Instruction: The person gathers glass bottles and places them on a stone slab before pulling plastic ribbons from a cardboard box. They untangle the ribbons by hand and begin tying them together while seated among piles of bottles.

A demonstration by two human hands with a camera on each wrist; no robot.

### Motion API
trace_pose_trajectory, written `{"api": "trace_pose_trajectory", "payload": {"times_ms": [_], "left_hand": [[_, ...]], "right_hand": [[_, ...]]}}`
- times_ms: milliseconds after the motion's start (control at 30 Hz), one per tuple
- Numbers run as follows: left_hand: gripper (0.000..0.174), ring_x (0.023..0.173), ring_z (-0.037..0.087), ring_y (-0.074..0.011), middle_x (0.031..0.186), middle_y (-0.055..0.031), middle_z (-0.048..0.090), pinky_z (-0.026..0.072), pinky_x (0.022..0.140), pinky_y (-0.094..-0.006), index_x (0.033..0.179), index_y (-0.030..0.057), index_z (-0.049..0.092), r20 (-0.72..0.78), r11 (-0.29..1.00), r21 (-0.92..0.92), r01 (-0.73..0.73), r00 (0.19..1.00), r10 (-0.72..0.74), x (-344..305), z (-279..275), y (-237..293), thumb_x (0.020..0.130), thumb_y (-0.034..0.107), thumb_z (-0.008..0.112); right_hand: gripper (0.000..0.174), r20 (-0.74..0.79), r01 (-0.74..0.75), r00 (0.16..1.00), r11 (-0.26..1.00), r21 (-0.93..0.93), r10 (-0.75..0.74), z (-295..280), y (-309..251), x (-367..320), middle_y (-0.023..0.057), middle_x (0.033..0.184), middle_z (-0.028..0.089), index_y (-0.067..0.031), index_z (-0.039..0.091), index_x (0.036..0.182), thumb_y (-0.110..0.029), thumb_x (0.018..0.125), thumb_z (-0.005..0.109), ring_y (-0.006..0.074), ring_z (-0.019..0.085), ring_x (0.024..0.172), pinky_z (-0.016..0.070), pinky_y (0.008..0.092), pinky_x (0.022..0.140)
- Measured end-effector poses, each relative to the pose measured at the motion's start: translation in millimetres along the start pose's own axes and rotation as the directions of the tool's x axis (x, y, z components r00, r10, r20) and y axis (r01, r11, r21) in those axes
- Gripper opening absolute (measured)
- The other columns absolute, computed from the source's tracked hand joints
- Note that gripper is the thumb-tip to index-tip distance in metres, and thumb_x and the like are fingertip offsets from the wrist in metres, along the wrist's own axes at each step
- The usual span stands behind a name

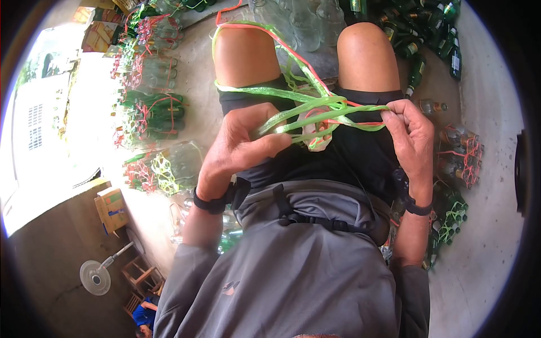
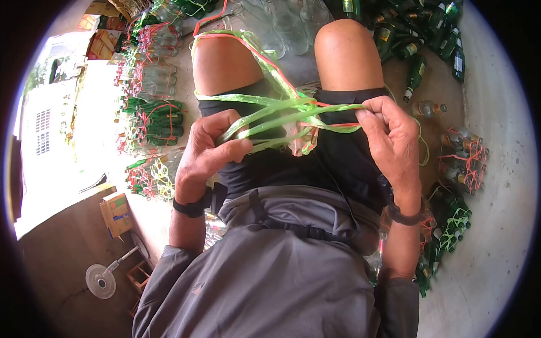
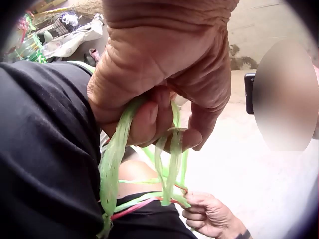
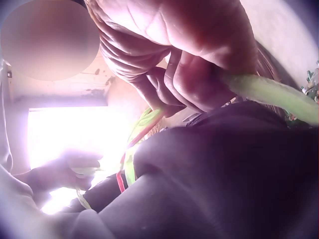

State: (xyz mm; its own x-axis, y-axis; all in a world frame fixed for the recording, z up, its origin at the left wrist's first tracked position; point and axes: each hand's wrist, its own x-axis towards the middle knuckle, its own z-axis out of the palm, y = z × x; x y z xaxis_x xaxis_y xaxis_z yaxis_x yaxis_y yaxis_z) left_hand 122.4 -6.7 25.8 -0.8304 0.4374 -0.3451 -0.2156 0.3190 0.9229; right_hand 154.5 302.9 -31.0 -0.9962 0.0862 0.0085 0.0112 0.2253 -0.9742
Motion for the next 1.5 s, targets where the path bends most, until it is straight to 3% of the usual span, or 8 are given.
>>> {"api": "trace_pose_trajectory", "payload": {"times_ms": [67,400,500,767,967,1167,1333,1500], "left_hand": [[0.016,0.064,0.052,-0.0034,0.068,0.0026,0.061,0.0392,0.060,-0.0209,0.082,0.0046,0.063,-0.015,0.987,-0.159,0.012,1.000,-0.014,-1.2,1.4,-2.8,0.088,0.015,0.073],[0.015,0.069,0.057,-0.0064,0.072,-0.0006,0.065,0.0421,0.063,-0.0233,0.084,0.0017,0.065,0.078,0.994,-0.097,0.057,0.996,-0.050,-9.3,-2.6,-4.1,0.088,0.012,0.074],[0.019,0.068,0.056,-0.0066,0.073,-0.0020,0.065,0.0414,0.062,-0.0233,0.087,0.0013,0.065,0.066,0.968,-0.249,0.030,0.998,-0.014,-13.7,-2.3,-8.5,0.088,0.019,0.074],[0.055,0.050,0.050,-0.0098,0.072,-0.0135,0.067,0.0381,0.048,-0.0236,0.106,-0.0050,0.065,0.087,0.811,-0.583,-0.045,0.989,0.117,-27.1,-2.2,-12.3,0.078,0.041,0.078],[0.066,0.073,0.066,-0.0198,0.088,-0.0199,0.071,0.0503,0.067,-0.0296,0.114,-0.0106,0.063,0.098,0.812,-0.580,-0.062,0.984,0.145,-38.4,-0.7,-5.2,0.075,0.039,0.081],[0.064,0.087,0.067,-0.0235,0.091,-0.0175,0.072,0.0484,0.085,-0.0338,0.117,-0.0118,0.063,0.096,0.876,-0.483,-0.016,0.993,0.072,-43.5,-6.2,4.2,0.078,0.036,0.080],[0.052,0.099,0.060,-0.0243,0.088,-0.0152,0.070,0.0461,0.092,-0.0369,0.105,-0.0086,0.067,-0.063,0.934,-0.208,-0.290,0.957,0.283,-38.2,-6.1,3.1,0.079,0.035,0.079],[0.049,0.096,0.060,-0.0266,0.083,-0.0117,0.067,0.0459,0.097,-0.0442,0.107,-0.0063,0.062,-0.133,0.769,-0.496,-0.403,0.911,0.391,-31.6,-7.1,-10.8,0.082,0.033,0.077]], "right_hand": [[0.008,0.005,-0.012,1.000,1.000,-0.014,0.012,-1.0,0.7,0.3,-0.0087,0.071,0.053,0.0022,0.066,0.096,-0.006,0.097,0.064,-0.0013,0.039,0.064,0.0310,0.0203,0.057],[0.010,-0.050,0.037,0.998,0.997,-0.062,-0.040,-5.1,8.8,2.7,-0.0073,0.071,0.054,0.0018,0.065,0.096,-0.008,0.098,0.064,-0.0002,0.039,0.064,0.0329,0.0206,0.057],[0.011,-0.046,0.026,0.999,0.997,-0.072,-0.030,-6.4,11.0,2.9,-0.0070,0.072,0.055,0.0020,0.065,0.096,-0.008,0.098,0.064,0.0000,0.040,0.064,0.0334,0.0206,0.057],[0.010,-0.037,0.031,0.999,0.992,-0.123,-0.035,-5.7,11.4,2.2,-0.0071,0.072,0.055,0.0023,0.066,0.097,-0.007,0.099,0.063,0.0002,0.041,0.065,0.0349,0.0206,0.058],[0.009,-0.035,0.007,0.999,0.994,-0.109,-0.011,-4.4,10.9,1.9,-0.0073,0.071,0.054,0.0020,0.065,0.096,-0.007,0.099,0.063,0.0000,0.039,0.064,0.0334,0.0205,0.057],[0.009,-0.070,0.004,0.997,0.990,-0.142,-0.014,-9.2,16.8,2.9,-0.0070,0.070,0.052,0.0016,0.064,0.097,-0.007,0.099,0.063,0.0006,0.039,0.063,0.0332,0.0211,0.056],[0.010,-0.084,0.011,0.996,0.986,-0.168,-0.025,-11.1,20.5,3.2,-0.0065,0.069,0.052,0.0014,0.064,0.097,-0.008,0.099,0.063,0.0010,0.039,0.063,0.0335,0.0216,0.056],[0.010,-0.087,-0.009,0.996,0.991,-0.135,-0.003,-13.6,21.3,3.8,-0.0063,0.070,0.053,0.0011,0.064,0.097,-0.009,0.099,0.063,0.0011,0.039,0.063,0.0328,0.0214,0.056]]}}
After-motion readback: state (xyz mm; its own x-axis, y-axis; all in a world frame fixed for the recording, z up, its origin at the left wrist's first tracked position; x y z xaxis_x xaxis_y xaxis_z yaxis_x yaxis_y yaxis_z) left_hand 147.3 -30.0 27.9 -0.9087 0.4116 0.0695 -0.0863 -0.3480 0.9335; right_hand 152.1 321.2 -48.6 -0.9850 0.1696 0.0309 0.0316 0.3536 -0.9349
